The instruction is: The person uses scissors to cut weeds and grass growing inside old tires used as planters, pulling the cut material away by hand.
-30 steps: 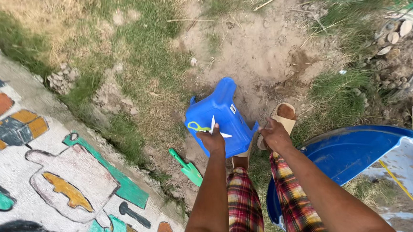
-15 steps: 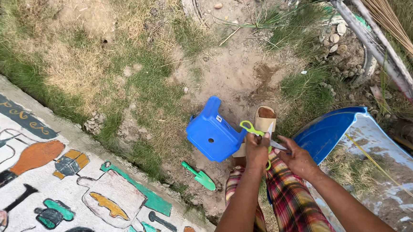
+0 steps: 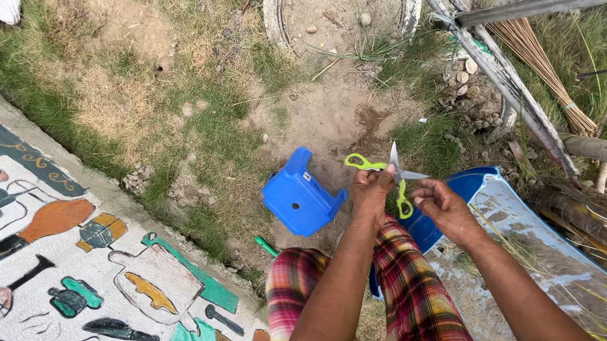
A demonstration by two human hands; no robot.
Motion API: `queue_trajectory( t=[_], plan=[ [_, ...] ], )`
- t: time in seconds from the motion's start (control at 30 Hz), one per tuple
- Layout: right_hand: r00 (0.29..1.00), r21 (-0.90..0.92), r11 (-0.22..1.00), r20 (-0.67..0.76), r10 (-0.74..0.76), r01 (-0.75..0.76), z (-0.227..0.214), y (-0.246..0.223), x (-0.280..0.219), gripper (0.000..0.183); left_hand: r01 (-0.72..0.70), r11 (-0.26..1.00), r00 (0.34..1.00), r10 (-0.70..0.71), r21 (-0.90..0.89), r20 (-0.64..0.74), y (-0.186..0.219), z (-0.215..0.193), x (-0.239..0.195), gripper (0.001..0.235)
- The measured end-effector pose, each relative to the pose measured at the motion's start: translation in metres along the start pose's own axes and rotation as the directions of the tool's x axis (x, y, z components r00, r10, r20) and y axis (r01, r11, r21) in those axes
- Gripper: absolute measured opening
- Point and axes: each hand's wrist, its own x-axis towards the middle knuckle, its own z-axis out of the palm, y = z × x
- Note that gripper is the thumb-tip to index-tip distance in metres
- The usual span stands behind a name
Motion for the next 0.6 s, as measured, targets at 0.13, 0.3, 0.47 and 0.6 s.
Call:
queue_trajectory(
  t=[0.13, 0.3, 0.47, 0.6],
  plan=[
    [0.982, 0.101, 0.978, -0.03, 0.187, -0.183, 0.008, 0.005, 0.003, 0.039, 0.009, 0.998, 1.0, -0.008, -0.064, 0.008, -0.01, 0.011, 0.0, 0.023],
    [0.992, 0.049, 0.997, -0.104, 0.067, -0.062, 0.011, 0.025, 0.012, 0.029, 0.117, 0.972, 0.993, -0.113, -0.202, 0.03, -0.009, 0.018, 0.012, 0.028],
    [0.981, -0.014, 0.996, -0.173, 0.085, -0.089, -0.021, 0.032, 0.016, 0.029, -0.382, 0.56, 0.87, 0.486, 0.735, 0.083, 0.028, 0.013, 0.038, 0.045],
    [0.948, -0.007, 0.984, -0.27, 0.17, -0.179, -0.05, 0.004, 0.05, 0.032, -0.539, 0.268, 0.819, 0.389, 0.799, 0.422, 0.032, 0.039, 0.073, 0.036]
  ],
)
